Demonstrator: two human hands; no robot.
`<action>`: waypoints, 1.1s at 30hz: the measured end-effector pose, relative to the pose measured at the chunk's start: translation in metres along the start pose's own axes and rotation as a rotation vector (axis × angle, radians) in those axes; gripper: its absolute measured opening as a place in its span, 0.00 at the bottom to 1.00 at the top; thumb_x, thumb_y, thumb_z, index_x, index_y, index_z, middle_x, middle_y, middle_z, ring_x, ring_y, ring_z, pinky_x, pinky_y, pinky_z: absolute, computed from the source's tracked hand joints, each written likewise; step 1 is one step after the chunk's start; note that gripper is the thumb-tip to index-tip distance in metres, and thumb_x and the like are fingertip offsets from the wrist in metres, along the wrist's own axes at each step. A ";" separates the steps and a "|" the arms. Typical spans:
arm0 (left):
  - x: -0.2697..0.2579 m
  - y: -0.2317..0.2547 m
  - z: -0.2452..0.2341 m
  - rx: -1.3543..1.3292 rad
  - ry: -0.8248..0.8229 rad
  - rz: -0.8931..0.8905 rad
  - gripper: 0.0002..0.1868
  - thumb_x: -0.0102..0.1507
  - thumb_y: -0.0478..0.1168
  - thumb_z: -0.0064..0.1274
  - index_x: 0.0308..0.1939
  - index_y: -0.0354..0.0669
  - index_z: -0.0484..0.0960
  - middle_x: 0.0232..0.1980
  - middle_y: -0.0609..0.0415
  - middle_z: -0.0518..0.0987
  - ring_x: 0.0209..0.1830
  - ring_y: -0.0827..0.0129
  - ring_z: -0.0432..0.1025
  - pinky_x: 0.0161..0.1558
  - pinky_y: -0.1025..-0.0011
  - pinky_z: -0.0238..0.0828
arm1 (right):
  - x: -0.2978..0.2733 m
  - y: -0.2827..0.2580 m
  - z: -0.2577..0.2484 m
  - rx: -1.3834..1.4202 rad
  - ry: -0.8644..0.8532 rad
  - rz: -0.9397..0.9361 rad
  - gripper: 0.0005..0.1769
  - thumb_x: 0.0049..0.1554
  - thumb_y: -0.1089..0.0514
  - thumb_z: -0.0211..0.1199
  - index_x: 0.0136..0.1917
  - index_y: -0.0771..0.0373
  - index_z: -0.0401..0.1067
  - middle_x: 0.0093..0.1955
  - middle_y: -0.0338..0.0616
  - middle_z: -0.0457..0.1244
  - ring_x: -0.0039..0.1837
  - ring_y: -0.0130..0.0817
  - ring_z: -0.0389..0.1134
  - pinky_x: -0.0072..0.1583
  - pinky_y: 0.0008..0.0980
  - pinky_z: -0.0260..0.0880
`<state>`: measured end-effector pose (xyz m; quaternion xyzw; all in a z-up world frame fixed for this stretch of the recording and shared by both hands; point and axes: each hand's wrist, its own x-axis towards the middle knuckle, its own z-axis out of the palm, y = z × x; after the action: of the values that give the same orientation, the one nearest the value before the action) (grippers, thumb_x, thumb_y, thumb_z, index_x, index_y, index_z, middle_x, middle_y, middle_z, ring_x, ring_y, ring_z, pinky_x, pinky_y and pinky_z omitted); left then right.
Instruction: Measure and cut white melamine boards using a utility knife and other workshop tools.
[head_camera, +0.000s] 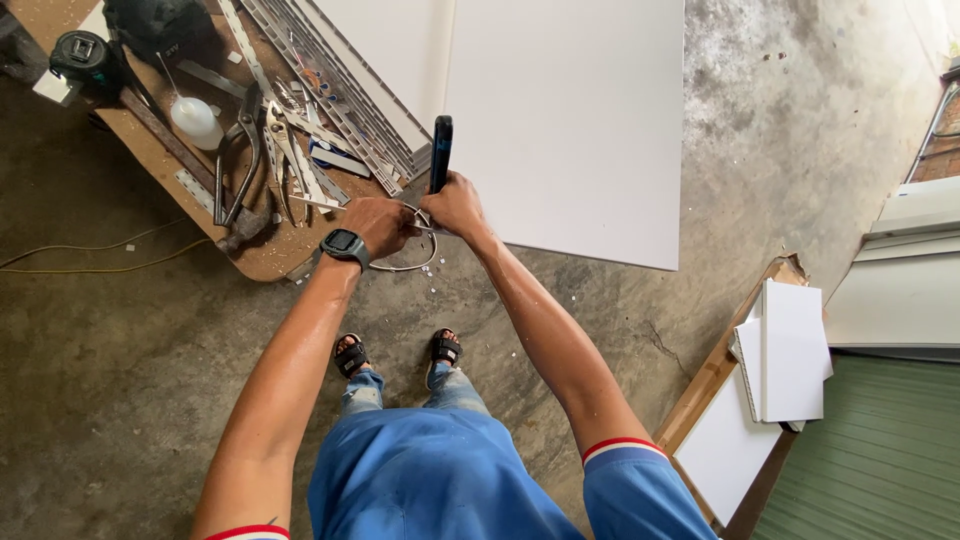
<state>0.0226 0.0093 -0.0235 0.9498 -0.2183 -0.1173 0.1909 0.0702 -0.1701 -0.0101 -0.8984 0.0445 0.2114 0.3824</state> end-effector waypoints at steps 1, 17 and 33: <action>0.000 0.001 -0.003 -0.020 -0.017 -0.012 0.10 0.66 0.50 0.56 0.36 0.56 0.89 0.27 0.60 0.81 0.24 0.69 0.72 0.29 0.67 0.71 | 0.001 -0.001 0.000 -0.031 0.003 -0.021 0.05 0.47 0.62 0.63 0.39 0.64 0.73 0.30 0.45 0.67 0.29 0.30 0.68 0.35 0.32 0.72; -0.005 0.007 -0.014 -0.084 -0.026 -0.068 0.08 0.64 0.50 0.57 0.40 0.61 0.90 0.30 0.57 0.83 0.28 0.64 0.75 0.32 0.63 0.72 | 0.005 0.002 0.006 0.118 -0.003 0.033 0.06 0.44 0.62 0.64 0.37 0.62 0.71 0.32 0.47 0.67 0.32 0.34 0.69 0.37 0.40 0.73; 0.000 0.007 -0.012 -0.029 -0.043 -0.087 0.15 0.63 0.56 0.60 0.34 0.51 0.89 0.30 0.55 0.83 0.30 0.62 0.75 0.33 0.61 0.71 | -0.004 -0.015 0.002 -0.036 0.098 -0.160 0.11 0.47 0.59 0.64 0.43 0.64 0.80 0.34 0.49 0.71 0.35 0.35 0.72 0.42 0.37 0.73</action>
<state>0.0236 0.0073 -0.0096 0.9528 -0.1791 -0.1489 0.1948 0.0689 -0.1587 0.0002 -0.9151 -0.0126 0.1369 0.3790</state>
